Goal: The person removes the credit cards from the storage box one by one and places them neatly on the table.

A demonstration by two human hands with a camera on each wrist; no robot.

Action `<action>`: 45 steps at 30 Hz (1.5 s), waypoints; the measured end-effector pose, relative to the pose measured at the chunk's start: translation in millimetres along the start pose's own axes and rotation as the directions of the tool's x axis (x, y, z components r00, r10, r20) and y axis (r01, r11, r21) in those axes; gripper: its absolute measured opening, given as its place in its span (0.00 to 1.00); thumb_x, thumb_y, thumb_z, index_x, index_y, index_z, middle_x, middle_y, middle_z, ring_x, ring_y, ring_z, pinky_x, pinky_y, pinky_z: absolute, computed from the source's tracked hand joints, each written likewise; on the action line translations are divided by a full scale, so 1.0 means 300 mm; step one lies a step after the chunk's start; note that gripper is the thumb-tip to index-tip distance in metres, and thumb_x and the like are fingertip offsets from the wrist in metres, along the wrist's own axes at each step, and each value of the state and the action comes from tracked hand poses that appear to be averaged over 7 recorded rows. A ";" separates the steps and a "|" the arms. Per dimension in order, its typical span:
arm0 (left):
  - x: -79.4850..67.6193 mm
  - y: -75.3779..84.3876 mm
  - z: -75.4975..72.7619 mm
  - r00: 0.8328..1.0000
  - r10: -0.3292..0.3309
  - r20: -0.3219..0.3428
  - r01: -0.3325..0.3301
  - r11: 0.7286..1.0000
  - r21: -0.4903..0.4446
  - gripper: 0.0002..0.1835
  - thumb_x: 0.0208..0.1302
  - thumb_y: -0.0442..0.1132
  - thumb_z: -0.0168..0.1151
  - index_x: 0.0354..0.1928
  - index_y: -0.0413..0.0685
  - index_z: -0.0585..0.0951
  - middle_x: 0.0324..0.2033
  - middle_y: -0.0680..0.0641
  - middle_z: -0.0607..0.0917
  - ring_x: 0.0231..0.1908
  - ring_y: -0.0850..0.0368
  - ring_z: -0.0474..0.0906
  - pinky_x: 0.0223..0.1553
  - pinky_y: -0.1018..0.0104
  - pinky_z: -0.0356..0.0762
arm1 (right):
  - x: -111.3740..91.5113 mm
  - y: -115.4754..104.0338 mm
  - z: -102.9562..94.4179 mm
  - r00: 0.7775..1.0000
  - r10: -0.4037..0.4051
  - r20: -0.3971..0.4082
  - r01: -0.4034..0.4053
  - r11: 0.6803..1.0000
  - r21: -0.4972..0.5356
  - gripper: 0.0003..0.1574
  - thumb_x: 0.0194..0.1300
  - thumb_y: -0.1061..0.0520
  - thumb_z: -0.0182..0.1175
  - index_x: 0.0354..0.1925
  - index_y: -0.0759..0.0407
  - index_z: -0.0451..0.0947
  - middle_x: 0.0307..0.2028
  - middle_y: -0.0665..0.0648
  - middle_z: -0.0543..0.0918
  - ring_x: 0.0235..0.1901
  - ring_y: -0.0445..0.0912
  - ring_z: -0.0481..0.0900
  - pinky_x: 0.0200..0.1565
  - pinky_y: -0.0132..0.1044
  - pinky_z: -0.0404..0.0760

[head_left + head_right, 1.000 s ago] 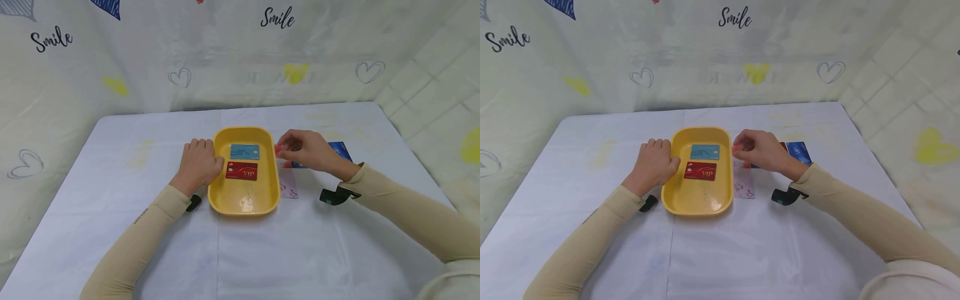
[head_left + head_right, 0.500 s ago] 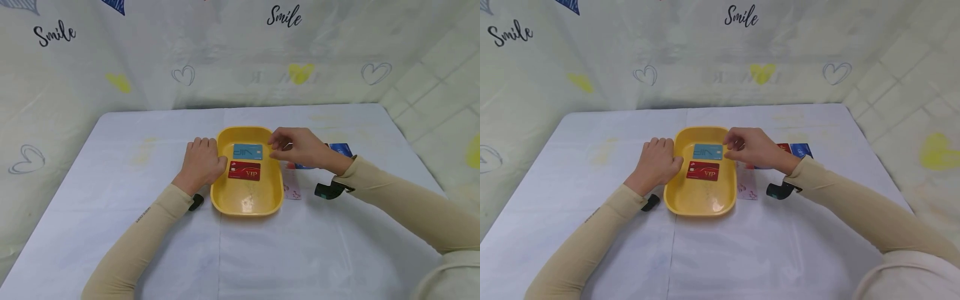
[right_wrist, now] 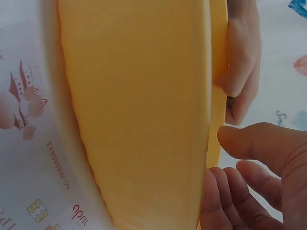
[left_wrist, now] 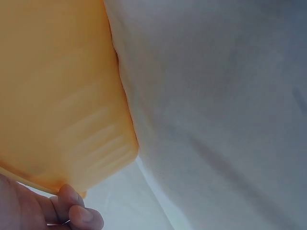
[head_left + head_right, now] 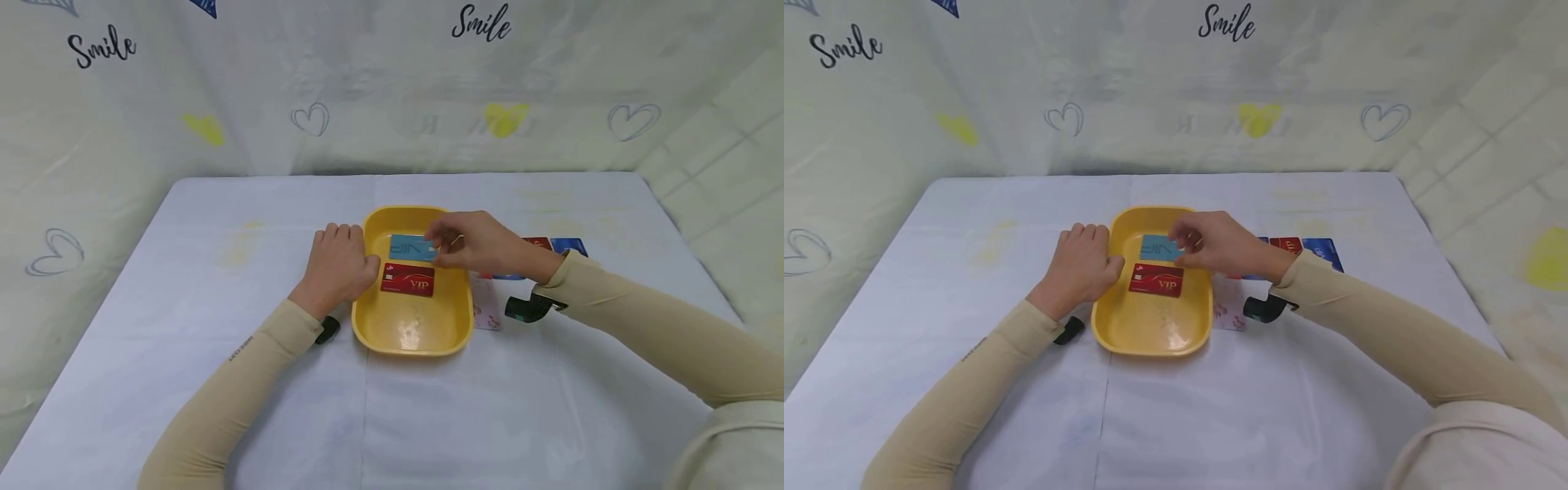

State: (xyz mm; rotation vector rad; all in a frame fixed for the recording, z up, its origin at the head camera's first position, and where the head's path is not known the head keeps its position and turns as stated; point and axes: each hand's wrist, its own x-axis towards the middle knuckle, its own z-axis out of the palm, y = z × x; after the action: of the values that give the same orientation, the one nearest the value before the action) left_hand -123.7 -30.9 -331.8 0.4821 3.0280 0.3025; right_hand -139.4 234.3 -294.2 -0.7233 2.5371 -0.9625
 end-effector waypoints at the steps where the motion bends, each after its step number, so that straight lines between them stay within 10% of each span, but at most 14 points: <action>1: 0.000 0.000 0.000 1.000 0.000 0.002 0.000 1.000 -0.002 0.14 0.69 0.46 0.45 0.39 0.41 0.71 0.32 0.43 0.72 0.42 0.44 0.67 0.48 0.52 0.65 | 0.006 -0.002 0.002 1.000 -0.005 0.010 0.005 1.000 0.006 0.23 0.63 0.58 0.72 0.55 0.61 0.79 0.44 0.58 0.85 0.42 0.46 0.82 0.53 0.45 0.87; 45: 0.002 -0.013 -0.002 0.999 0.035 -0.019 -0.034 0.998 0.046 0.15 0.69 0.47 0.45 0.36 0.42 0.71 0.30 0.44 0.72 0.39 0.46 0.67 0.47 0.54 0.66 | 0.157 -0.042 0.089 0.955 -0.138 0.261 0.172 0.979 -0.113 0.29 0.58 0.56 0.77 0.56 0.59 0.79 0.47 0.56 0.86 0.43 0.46 0.85 0.47 0.39 0.87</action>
State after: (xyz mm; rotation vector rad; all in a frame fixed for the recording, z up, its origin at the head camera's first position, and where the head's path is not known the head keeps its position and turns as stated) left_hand -125.5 -34.5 -332.2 0.5380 3.0548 0.2413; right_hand -161.0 185.7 -310.6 -1.0291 2.3639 -0.6983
